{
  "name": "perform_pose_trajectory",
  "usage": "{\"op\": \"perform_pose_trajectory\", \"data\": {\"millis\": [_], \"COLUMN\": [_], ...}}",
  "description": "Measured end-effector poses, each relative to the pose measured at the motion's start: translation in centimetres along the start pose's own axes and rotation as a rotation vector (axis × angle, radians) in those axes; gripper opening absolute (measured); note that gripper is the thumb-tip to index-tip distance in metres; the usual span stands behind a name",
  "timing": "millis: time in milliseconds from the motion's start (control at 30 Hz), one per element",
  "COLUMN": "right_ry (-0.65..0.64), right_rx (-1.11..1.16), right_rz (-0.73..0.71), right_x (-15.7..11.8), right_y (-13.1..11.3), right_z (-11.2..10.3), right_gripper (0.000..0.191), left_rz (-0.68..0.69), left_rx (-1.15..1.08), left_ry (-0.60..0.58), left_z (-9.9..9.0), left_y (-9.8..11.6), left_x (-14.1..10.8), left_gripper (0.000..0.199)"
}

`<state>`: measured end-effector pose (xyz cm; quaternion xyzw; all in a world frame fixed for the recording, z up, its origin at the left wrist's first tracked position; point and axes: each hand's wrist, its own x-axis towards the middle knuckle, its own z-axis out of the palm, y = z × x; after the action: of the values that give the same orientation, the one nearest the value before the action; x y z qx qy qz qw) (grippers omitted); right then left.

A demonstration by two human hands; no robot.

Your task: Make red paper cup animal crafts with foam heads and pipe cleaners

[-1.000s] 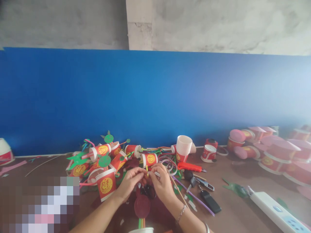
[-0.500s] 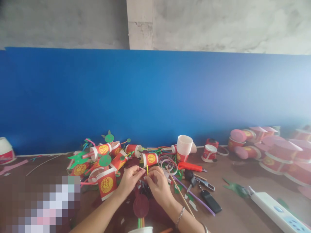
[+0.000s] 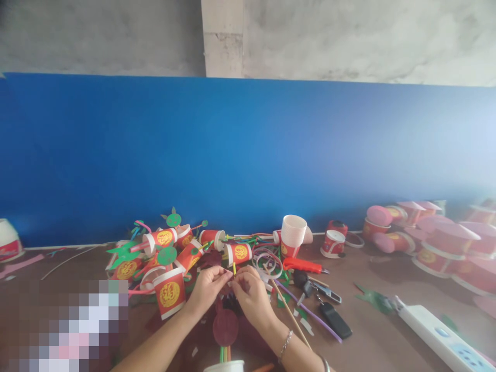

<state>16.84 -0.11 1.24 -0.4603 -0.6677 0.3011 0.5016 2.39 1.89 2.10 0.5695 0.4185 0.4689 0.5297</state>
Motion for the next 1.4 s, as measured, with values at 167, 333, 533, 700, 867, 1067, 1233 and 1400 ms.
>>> {"op": "perform_pose_trajectory", "data": {"millis": [167, 333, 533, 700, 867, 1067, 1233, 1400], "right_ry": [0.023, 0.045, 0.05, 0.063, 0.101, 0.135, 0.059, 0.037], "right_rx": [-0.063, -0.107, -0.186, -0.3, -0.395, -0.31, -0.187, 0.011], "right_rz": [-0.019, -0.053, -0.096, -0.129, -0.075, 0.024, -0.026, -0.015], "right_x": [0.1, 0.1, 0.1, 0.0, -0.2, -0.2, 0.2, 0.4], "right_y": [-0.1, -0.2, -0.2, -0.3, 0.0, 0.0, -0.2, 0.2], "right_z": [0.0, 0.0, 0.0, -0.1, 0.2, 0.1, 0.1, -0.1], "right_gripper": [0.022, 0.021, 0.017, 0.014, 0.021, 0.028, 0.015, 0.025], "left_rz": [-0.006, -0.008, -0.006, 0.016, 0.053, 0.075, 0.085, 0.075], "left_rx": [-0.004, 0.01, 0.048, 0.089, 0.121, 0.139, 0.15, 0.119], "left_ry": [-0.012, -0.011, -0.006, -0.007, -0.015, -0.021, -0.003, -0.024], "left_z": [0.0, 0.0, 0.1, 0.2, 0.2, 0.2, 0.1, 0.1], "left_y": [-0.3, -0.3, 0.0, 0.2, 0.3, 0.6, 0.7, 0.4], "left_x": [0.0, 0.0, -0.2, -0.4, -0.4, -0.5, -0.6, -0.4], "left_gripper": [0.035, 0.037, 0.036, 0.034, 0.031, 0.028, 0.028, 0.034]}}
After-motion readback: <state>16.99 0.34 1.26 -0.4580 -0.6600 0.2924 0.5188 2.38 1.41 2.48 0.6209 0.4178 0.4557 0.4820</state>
